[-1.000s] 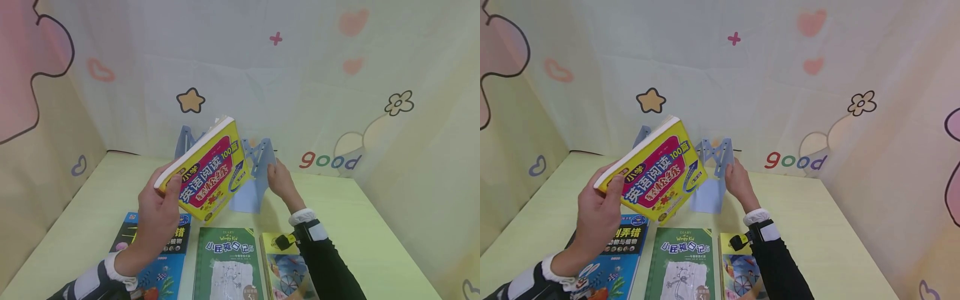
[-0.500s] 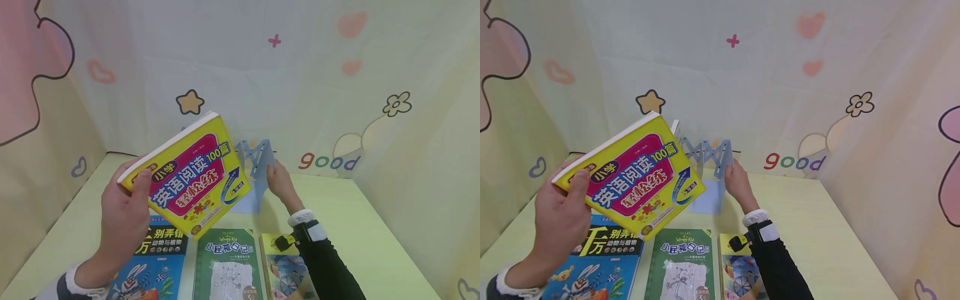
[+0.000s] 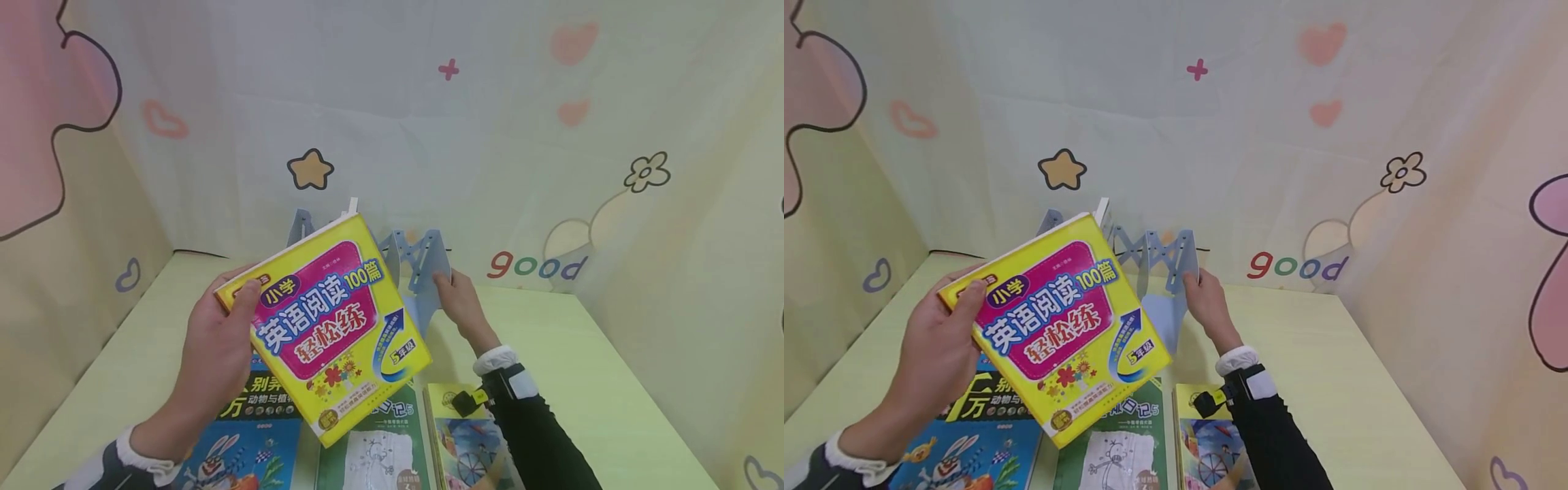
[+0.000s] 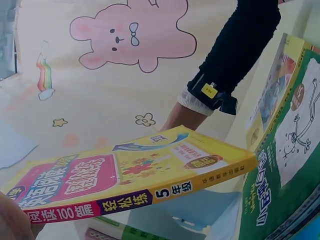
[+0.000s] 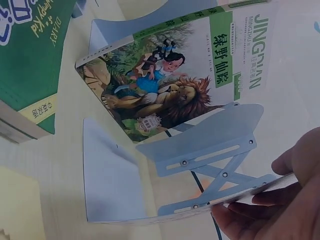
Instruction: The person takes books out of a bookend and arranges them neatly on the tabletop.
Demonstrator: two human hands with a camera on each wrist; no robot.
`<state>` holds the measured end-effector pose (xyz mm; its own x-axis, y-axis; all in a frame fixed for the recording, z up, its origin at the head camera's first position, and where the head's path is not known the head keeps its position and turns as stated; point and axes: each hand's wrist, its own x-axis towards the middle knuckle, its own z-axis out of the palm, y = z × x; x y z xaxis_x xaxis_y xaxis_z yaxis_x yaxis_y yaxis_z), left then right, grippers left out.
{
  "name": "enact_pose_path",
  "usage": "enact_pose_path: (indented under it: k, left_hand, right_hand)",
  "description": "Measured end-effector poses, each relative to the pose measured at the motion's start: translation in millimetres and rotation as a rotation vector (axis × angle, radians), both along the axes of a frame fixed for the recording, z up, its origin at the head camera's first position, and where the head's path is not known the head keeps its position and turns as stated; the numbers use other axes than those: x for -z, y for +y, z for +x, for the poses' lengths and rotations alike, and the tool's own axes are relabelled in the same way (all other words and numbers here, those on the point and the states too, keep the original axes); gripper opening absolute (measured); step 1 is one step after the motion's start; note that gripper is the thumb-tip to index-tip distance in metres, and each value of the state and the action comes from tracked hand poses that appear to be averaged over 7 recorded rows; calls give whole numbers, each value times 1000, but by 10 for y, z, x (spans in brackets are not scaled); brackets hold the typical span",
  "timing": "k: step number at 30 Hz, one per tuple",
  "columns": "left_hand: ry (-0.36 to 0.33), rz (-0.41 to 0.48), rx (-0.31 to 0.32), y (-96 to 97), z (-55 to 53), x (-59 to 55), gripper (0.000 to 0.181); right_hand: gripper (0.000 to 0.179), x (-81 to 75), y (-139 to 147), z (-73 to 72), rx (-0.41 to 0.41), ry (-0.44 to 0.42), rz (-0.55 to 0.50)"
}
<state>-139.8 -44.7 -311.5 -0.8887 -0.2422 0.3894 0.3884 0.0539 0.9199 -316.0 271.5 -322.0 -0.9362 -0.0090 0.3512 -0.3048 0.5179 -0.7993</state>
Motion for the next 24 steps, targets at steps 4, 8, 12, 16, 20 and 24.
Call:
enact_pose_path:
  k: [4,8,12,16,20,24]
  left_hand:
    - [-67,18,42,37,-84,27,60]
    - [-114,47,86,78,-185,72,62]
    - [-154,87,119,134,-299,120,63]
    - [-174,133,146,192,-378,164,59]
    - [-190,169,175,250,-437,193,55]
    - [-212,179,199,309,-508,215,55]
  right_hand:
    - [46,6,12,36,-11,-37,-26]
    - [46,19,25,70,-8,-52,-18]
    - [44,45,48,133,-14,-53,11]
    - [45,67,68,257,-26,-71,28]
    - [48,106,82,399,-42,-94,25]
    - [53,155,101,514,-65,-105,21]
